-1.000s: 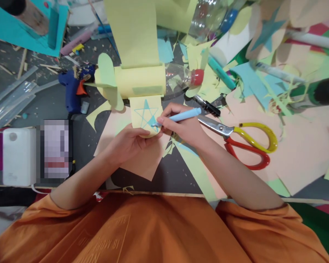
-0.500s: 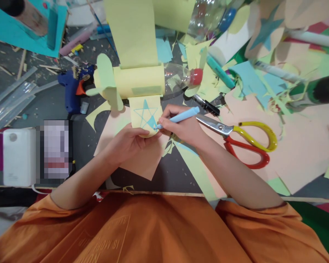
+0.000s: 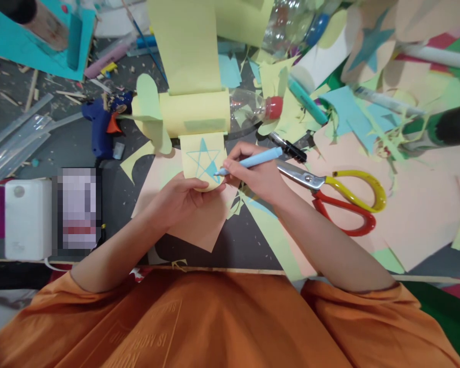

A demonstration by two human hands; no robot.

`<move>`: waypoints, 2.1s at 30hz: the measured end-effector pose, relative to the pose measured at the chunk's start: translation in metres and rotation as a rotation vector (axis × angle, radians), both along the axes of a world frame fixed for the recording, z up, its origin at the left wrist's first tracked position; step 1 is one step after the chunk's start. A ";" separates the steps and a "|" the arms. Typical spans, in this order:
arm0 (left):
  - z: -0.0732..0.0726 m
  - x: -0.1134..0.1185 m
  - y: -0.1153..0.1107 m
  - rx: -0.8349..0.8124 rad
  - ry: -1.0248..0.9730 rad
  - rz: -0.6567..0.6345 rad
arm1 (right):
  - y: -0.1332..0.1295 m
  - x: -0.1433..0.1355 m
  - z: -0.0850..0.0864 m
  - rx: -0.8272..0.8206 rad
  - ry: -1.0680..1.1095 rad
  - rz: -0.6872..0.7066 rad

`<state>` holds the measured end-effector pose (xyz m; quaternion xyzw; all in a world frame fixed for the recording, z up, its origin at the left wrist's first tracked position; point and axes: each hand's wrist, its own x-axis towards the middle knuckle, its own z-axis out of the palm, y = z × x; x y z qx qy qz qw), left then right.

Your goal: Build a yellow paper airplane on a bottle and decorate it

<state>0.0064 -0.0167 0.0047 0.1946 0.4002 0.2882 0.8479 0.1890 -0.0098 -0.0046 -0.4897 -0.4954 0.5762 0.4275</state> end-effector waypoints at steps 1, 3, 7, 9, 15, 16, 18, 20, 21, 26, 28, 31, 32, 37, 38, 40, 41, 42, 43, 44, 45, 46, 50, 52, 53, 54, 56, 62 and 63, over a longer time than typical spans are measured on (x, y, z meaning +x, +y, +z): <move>0.000 0.000 0.000 0.000 -0.002 -0.002 | 0.000 0.000 0.000 0.006 0.001 0.006; 0.000 0.001 0.000 -0.003 -0.007 0.003 | -0.001 0.000 0.000 0.009 -0.003 0.014; -0.001 0.002 0.000 -0.013 -0.021 0.032 | -0.001 0.001 0.000 -0.012 -0.026 0.024; -0.001 0.002 0.000 -0.015 -0.025 0.038 | -0.001 0.001 0.001 -0.015 -0.040 0.027; 0.001 0.001 0.000 -0.011 0.027 0.035 | 0.000 0.000 0.004 -0.011 -0.005 -0.064; 0.001 0.001 0.000 -0.007 0.027 0.035 | 0.000 0.000 0.004 -0.015 0.003 -0.073; 0.000 0.000 0.000 0.000 0.018 0.035 | -0.001 -0.001 0.003 -0.028 0.010 -0.059; -0.001 0.000 0.000 0.000 0.027 0.032 | -0.001 0.000 0.002 -0.034 0.008 -0.035; -0.001 0.000 0.000 -0.001 0.032 0.031 | -0.002 0.000 0.002 -0.032 0.001 -0.026; -0.003 0.001 -0.001 0.003 0.017 0.027 | -0.003 0.002 0.001 -0.001 -0.073 -0.012; -0.003 0.000 -0.001 0.002 0.008 0.022 | -0.002 0.002 0.001 -0.001 -0.063 -0.008; -0.003 -0.001 -0.001 0.001 0.002 0.019 | -0.001 0.001 0.003 -0.014 -0.003 -0.047; -0.003 -0.001 -0.001 0.002 0.001 0.017 | -0.001 0.000 0.004 -0.020 0.012 -0.064; -0.003 -0.002 0.000 0.016 -0.018 0.012 | 0.000 -0.001 0.004 -0.056 0.029 -0.061; -0.002 -0.001 0.000 0.013 -0.017 0.015 | -0.001 -0.001 0.004 -0.057 0.021 -0.055; -0.002 -0.001 0.000 0.003 0.001 0.019 | -0.001 0.000 0.003 -0.042 -0.006 -0.049; -0.002 -0.001 0.000 -0.003 0.011 0.023 | -0.001 0.001 0.002 -0.033 -0.020 -0.045; -0.002 -0.001 0.000 -0.006 0.016 0.025 | -0.001 0.001 0.002 -0.024 -0.031 -0.039; -0.002 -0.001 0.000 -0.008 0.017 0.025 | -0.001 0.001 0.002 -0.017 -0.037 -0.031; -0.002 -0.001 0.000 -0.007 0.016 0.027 | -0.001 0.001 0.002 -0.013 -0.037 -0.024; -0.002 -0.001 0.000 -0.005 0.014 0.031 | 0.000 0.001 0.002 -0.014 -0.031 -0.020; -0.002 -0.001 0.000 0.000 0.012 0.036 | 0.000 0.001 0.002 -0.018 -0.020 -0.022; -0.002 -0.001 0.000 0.020 -0.006 0.021 | 0.002 0.001 0.001 -0.049 0.049 -0.059; -0.002 -0.002 0.001 0.026 -0.025 0.005 | 0.003 0.002 -0.001 -0.049 0.068 -0.078; -0.003 -0.002 0.001 0.027 -0.026 0.002 | 0.004 0.002 -0.001 -0.047 0.064 -0.087; -0.004 -0.003 0.002 0.025 -0.023 0.004 | 0.004 0.002 -0.002 -0.045 0.054 -0.095; -0.007 -0.006 0.003 0.019 -0.008 0.018 | 0.004 0.003 -0.003 -0.039 0.036 -0.103; -0.010 -0.003 0.010 -0.004 -0.109 0.045 | 0.005 0.003 -0.004 0.010 0.128 -0.148; -0.009 -0.001 0.012 -0.022 -0.136 0.044 | 0.004 0.003 -0.004 0.009 0.146 -0.154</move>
